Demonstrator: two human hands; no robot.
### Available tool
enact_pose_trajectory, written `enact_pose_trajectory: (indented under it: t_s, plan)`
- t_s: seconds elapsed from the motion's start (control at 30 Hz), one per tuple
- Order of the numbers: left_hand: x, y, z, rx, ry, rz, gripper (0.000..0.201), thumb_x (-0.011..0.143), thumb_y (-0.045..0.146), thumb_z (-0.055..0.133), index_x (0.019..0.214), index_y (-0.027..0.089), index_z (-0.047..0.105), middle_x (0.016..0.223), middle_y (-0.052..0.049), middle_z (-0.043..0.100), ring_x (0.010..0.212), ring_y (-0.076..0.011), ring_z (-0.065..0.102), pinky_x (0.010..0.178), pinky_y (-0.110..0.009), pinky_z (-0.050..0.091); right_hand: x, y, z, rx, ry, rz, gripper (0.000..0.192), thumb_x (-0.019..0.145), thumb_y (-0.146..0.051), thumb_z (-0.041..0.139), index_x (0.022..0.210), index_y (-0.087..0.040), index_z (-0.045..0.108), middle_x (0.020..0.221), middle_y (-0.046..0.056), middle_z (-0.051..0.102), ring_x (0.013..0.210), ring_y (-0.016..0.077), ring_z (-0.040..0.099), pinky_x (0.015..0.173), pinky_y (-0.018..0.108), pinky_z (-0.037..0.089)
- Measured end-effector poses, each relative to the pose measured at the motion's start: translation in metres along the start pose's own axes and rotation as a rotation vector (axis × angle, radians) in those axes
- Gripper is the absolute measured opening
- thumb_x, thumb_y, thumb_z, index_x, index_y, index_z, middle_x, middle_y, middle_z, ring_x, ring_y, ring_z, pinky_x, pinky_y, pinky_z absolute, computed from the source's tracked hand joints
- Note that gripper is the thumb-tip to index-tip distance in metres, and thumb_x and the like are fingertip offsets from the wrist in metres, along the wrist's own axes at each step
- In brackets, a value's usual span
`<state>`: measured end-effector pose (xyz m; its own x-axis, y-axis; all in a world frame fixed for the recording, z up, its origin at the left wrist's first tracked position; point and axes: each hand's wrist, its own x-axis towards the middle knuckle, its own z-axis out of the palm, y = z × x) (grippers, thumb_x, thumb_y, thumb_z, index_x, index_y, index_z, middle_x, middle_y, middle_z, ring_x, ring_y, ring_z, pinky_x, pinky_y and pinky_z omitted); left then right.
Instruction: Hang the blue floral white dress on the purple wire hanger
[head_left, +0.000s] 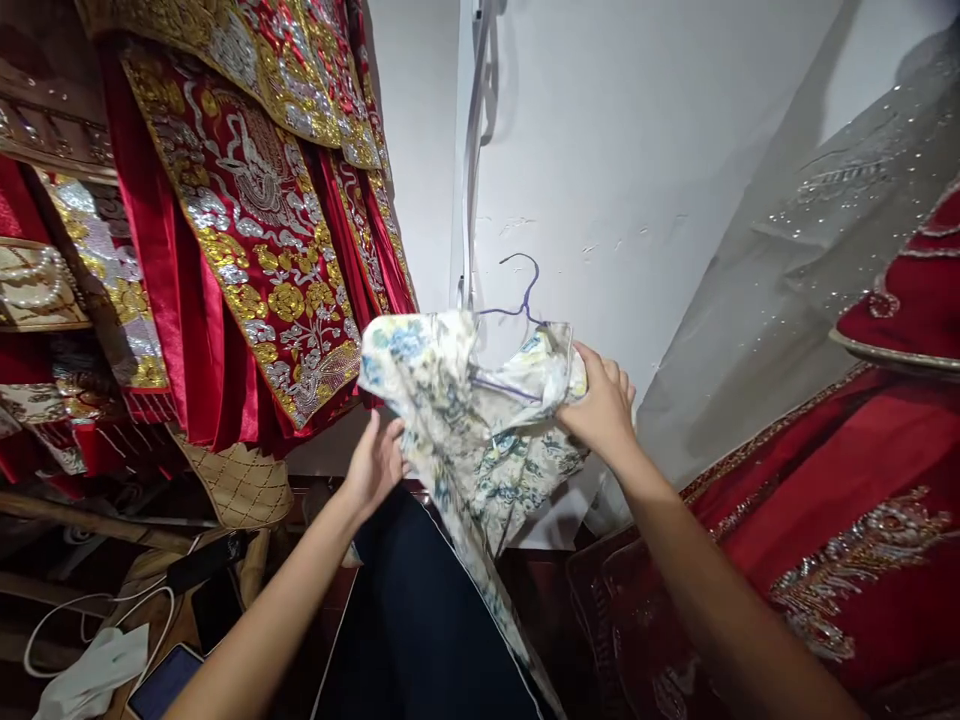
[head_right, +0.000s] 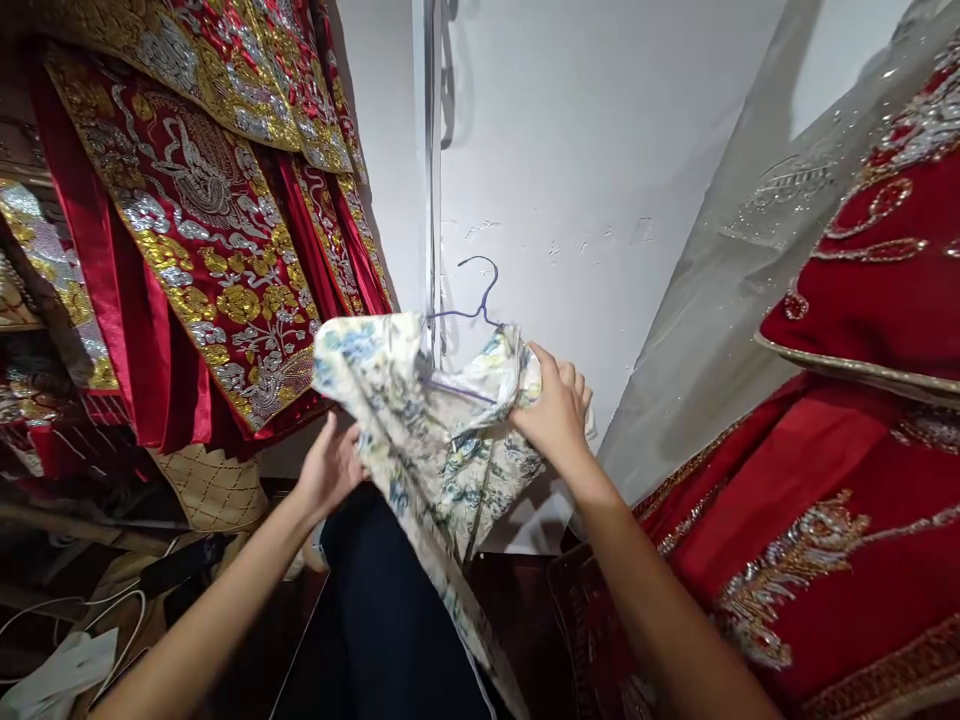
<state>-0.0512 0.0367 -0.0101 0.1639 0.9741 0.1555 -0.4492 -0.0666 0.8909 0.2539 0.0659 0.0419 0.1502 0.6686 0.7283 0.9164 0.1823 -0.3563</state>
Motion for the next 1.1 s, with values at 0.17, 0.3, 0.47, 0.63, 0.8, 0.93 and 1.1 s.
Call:
enact_pose_trajectory:
  t_s: [0.17, 0.3, 0.47, 0.63, 0.8, 0.93, 1.1]
  plan:
    - [-0.007, -0.066, 0.000, 0.018, 0.102, -0.087, 0.051, 0.073, 0.042, 0.080, 0.116, 0.016, 0.067, 0.122, -0.013, 0.070, 0.117, -0.0279, 0.064, 0.105, -0.039, 0.045, 0.036, -0.024, 0.005, -0.020, -0.070, -0.072, 0.088, 0.062, -0.039, 0.075, 0.145, -0.027, 0.045, 0.118, 0.015, 0.052, 0.112, 0.0412, 0.048, 0.093, 0.052, 0.037]
    - [-0.013, -0.104, 0.000, -0.029, 0.419, -0.099, 0.046, 0.075, 0.035, 0.078, 0.116, 0.017, 0.066, 0.122, -0.013, 0.070, 0.120, -0.0288, 0.063, 0.106, -0.040, 0.045, 0.020, -0.046, 0.008, 0.067, -0.099, -0.190, 0.095, 0.060, -0.031, 0.077, 0.148, -0.026, 0.040, 0.131, 0.015, 0.048, 0.124, 0.0419, 0.042, 0.102, 0.057, 0.032]
    - [-0.042, -0.141, -0.008, -0.071, 0.558, -0.146, 0.049, 0.086, 0.043, 0.065, 0.128, 0.020, 0.059, 0.122, -0.012, 0.070, 0.121, -0.0280, 0.063, 0.105, -0.041, 0.047, -0.059, -0.052, 0.014, 0.514, -0.143, -0.202, 0.061, 0.076, -0.037, 0.070, 0.135, -0.030, 0.055, 0.143, 0.008, 0.048, 0.136, 0.0329, 0.038, 0.111, 0.051, 0.032]
    - [-0.061, -0.156, -0.002, -0.080, 0.509, -0.141, 0.057, 0.090, 0.051, 0.059, 0.138, 0.021, 0.051, 0.138, -0.012, 0.061, 0.125, -0.0281, 0.060, 0.107, -0.041, 0.046, -0.150, -0.068, 0.060, 0.894, -0.243, 0.436, 0.029, 0.085, -0.049, 0.061, 0.081, -0.021, 0.060, 0.072, 0.002, 0.058, 0.069, 0.0197, 0.056, 0.064, 0.031, 0.045]
    - [-0.069, -0.143, 0.004, 0.145, 0.393, -0.065, 0.059, 0.092, 0.054, 0.054, 0.141, 0.022, 0.049, 0.150, -0.010, 0.049, 0.143, -0.0288, 0.040, 0.118, -0.040, 0.033, -0.166, -0.080, 0.069, 1.009, -0.509, 0.413, 0.044, 0.090, -0.058, 0.052, 0.067, -0.021, 0.047, 0.060, -0.002, 0.046, 0.059, 0.0148, 0.045, 0.057, 0.027, 0.035]
    - [-0.083, -0.145, 0.013, 0.250, 0.349, -0.097, 0.060, 0.092, 0.057, 0.051, 0.140, 0.022, 0.049, 0.147, -0.010, 0.051, 0.149, -0.0289, 0.029, 0.121, -0.041, 0.025, -0.144, -0.080, 0.042, 0.923, -0.548, 0.316, 0.039, 0.093, -0.050, 0.051, 0.067, -0.021, 0.046, 0.058, -0.004, 0.042, 0.054, 0.0126, 0.037, 0.054, 0.026, 0.028]
    - [-0.090, -0.153, 0.019, 0.324, 0.434, -0.098, 0.060, 0.090, 0.056, 0.055, 0.139, 0.024, 0.044, 0.143, -0.013, 0.052, 0.144, -0.0320, 0.036, 0.115, -0.042, 0.035, -0.144, -0.077, 0.027, 1.038, -0.507, 0.405, 0.034, 0.091, -0.036, 0.049, 0.061, -0.021, 0.043, 0.057, -0.003, 0.041, 0.054, 0.0131, 0.035, 0.054, 0.027, 0.026]
